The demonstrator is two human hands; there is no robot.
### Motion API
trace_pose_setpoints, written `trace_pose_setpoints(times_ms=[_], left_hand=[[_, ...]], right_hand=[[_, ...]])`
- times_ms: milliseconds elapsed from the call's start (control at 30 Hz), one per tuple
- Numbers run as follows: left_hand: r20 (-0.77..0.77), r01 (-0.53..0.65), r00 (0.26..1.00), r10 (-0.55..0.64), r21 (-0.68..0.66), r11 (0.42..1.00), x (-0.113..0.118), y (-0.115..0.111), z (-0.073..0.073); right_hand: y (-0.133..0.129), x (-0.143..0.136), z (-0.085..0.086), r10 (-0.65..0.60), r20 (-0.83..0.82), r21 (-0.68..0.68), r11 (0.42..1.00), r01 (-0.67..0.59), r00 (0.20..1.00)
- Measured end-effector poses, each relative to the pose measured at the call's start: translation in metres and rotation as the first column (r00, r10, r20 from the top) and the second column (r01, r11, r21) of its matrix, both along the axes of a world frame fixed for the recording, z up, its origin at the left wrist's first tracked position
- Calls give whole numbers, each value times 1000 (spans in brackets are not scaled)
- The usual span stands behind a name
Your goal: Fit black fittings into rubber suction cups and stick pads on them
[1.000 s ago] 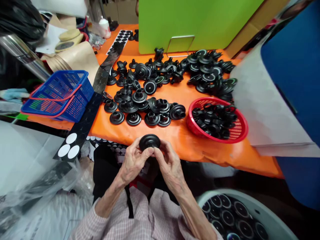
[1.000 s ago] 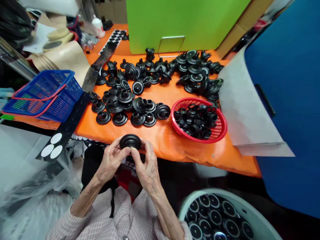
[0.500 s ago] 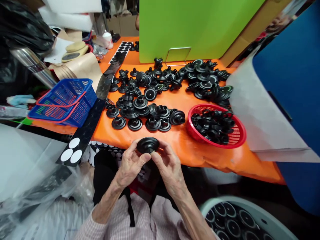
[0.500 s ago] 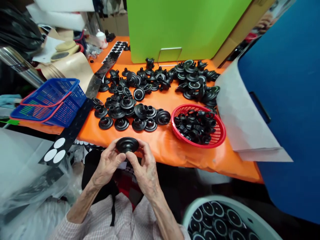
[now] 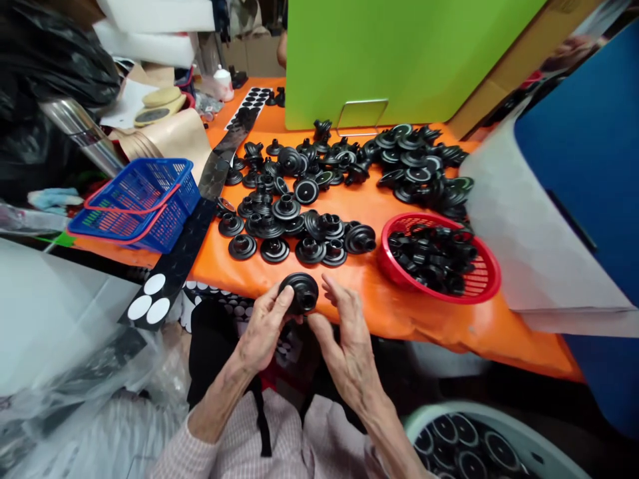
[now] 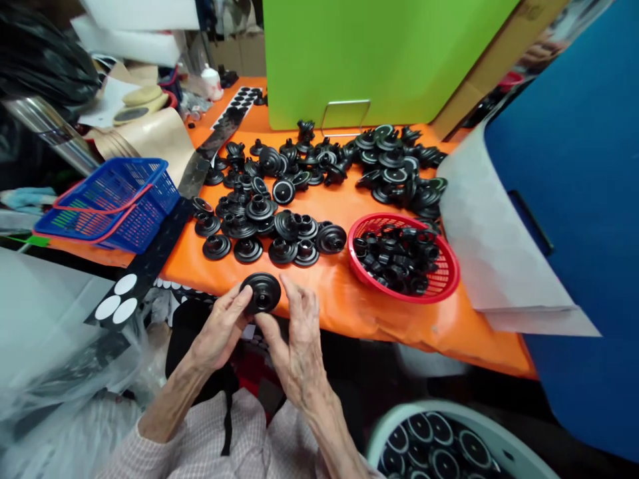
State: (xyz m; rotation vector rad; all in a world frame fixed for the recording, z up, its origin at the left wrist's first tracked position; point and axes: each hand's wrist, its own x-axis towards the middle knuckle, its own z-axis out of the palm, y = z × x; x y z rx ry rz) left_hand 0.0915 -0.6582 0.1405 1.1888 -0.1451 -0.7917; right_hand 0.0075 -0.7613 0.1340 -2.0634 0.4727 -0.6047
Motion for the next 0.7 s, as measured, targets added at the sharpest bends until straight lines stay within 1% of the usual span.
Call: trace_pose_setpoints(times_ms=[67, 133, 167, 233, 300, 367, 400, 467, 533, 700], left_hand=[[49, -14, 999, 13, 30, 999, 0, 0, -1], [146, -15, 989, 1, 95, 995, -1, 2, -2], [207, -28, 978, -1, 139, 990, -1, 3, -3], [312, -102, 950, 28, 224, 969, -1, 5, -5], [323, -162, 944, 73, 258, 952, 0, 6, -6], [253, -149, 963, 86, 238, 960, 1, 7, -8], [215, -126, 973, 80, 215, 968, 2, 6, -8], [183, -106, 980, 72, 181, 978, 1, 5, -10], [192, -113, 978, 79, 176, 978, -1, 3, -11], [246, -104, 967, 63, 159, 982, -5, 0, -11]], right_hand=[[1, 0, 2, 54, 33, -194, 980, -46, 998], [1, 1, 4, 102, 58, -331, 940, -78, 993], [1, 1, 7, 115, 71, -372, 925, -81, 991], [0, -1, 14, 96, 104, -416, 908, -44, 990], [-3, -4, 21, 27, 134, -420, 907, 32, 991], [-5, -8, 25, -26, 151, -395, 915, 84, 988], [-6, -8, 25, -33, 150, -375, 923, 87, 988], [-7, -8, 21, -15, 128, -325, 944, 56, 992], [-5, -7, 15, 10, 98, -284, 959, 18, 995], [-1, -3, 4, 25, 75, -245, 970, -6, 997]])
